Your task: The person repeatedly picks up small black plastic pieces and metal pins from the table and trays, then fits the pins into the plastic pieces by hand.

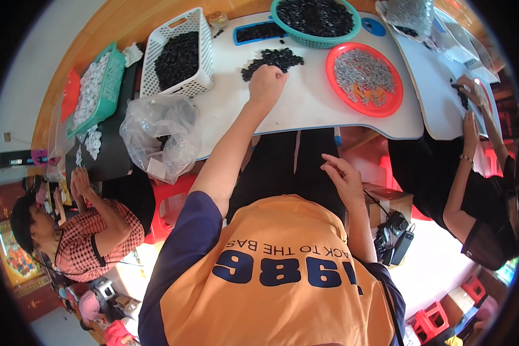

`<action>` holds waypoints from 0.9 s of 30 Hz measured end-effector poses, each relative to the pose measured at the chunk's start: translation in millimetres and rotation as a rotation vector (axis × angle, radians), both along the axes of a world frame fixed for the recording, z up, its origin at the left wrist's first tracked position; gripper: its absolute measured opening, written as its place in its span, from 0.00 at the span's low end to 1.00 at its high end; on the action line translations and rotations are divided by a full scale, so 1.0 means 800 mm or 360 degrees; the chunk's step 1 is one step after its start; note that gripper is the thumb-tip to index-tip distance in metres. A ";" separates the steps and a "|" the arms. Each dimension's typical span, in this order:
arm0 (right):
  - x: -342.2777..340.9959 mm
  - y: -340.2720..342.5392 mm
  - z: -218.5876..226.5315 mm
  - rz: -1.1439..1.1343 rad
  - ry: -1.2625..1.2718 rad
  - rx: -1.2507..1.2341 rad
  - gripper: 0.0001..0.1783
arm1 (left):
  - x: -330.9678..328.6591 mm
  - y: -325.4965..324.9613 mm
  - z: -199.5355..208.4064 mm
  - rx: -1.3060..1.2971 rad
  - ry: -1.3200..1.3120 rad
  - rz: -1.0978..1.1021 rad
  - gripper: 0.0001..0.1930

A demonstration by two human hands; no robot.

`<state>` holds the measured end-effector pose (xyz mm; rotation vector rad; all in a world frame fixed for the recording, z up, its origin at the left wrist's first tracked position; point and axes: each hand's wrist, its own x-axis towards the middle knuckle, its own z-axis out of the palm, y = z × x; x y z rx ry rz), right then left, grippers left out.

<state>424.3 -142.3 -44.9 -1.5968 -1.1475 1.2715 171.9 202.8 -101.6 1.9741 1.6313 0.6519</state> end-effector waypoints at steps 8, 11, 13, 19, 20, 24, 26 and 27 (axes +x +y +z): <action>0.066 0.008 0.017 -0.0070 -0.0103 0.0026 0.19 | 0.007 -0.017 -0.042 0.0216 -0.0005 -0.0021 0.10; 0.102 0.038 0.033 -0.0190 -0.0249 0.0191 0.18 | -0.001 -0.041 -0.047 0.0194 -0.0057 -0.0094 0.10; 0.131 0.067 0.035 -0.0273 -0.0301 0.0240 0.17 | -0.006 -0.062 -0.045 0.0177 -0.0079 -0.0123 0.10; 0.194 0.217 0.029 -0.0281 -0.0956 0.0414 0.12 | -0.023 -0.081 -0.045 0.0163 -0.0148 -0.0092 0.10; 0.208 0.241 0.010 -0.0176 -0.1175 0.0539 0.12 | -0.023 -0.077 -0.044 0.0163 -0.0162 -0.0090 0.10; 0.233 0.301 -0.040 0.0148 -0.1730 0.0687 0.09 | -0.033 -0.067 -0.050 0.0161 -0.0208 -0.0073 0.10; 0.238 0.312 -0.056 0.0187 -0.1804 0.0662 0.09 | -0.039 -0.067 -0.053 0.0157 -0.0237 -0.0065 0.10; 0.235 0.317 -0.061 0.0233 -0.1856 0.0647 0.09 | -0.041 -0.065 -0.053 0.0152 -0.0243 -0.0047 0.10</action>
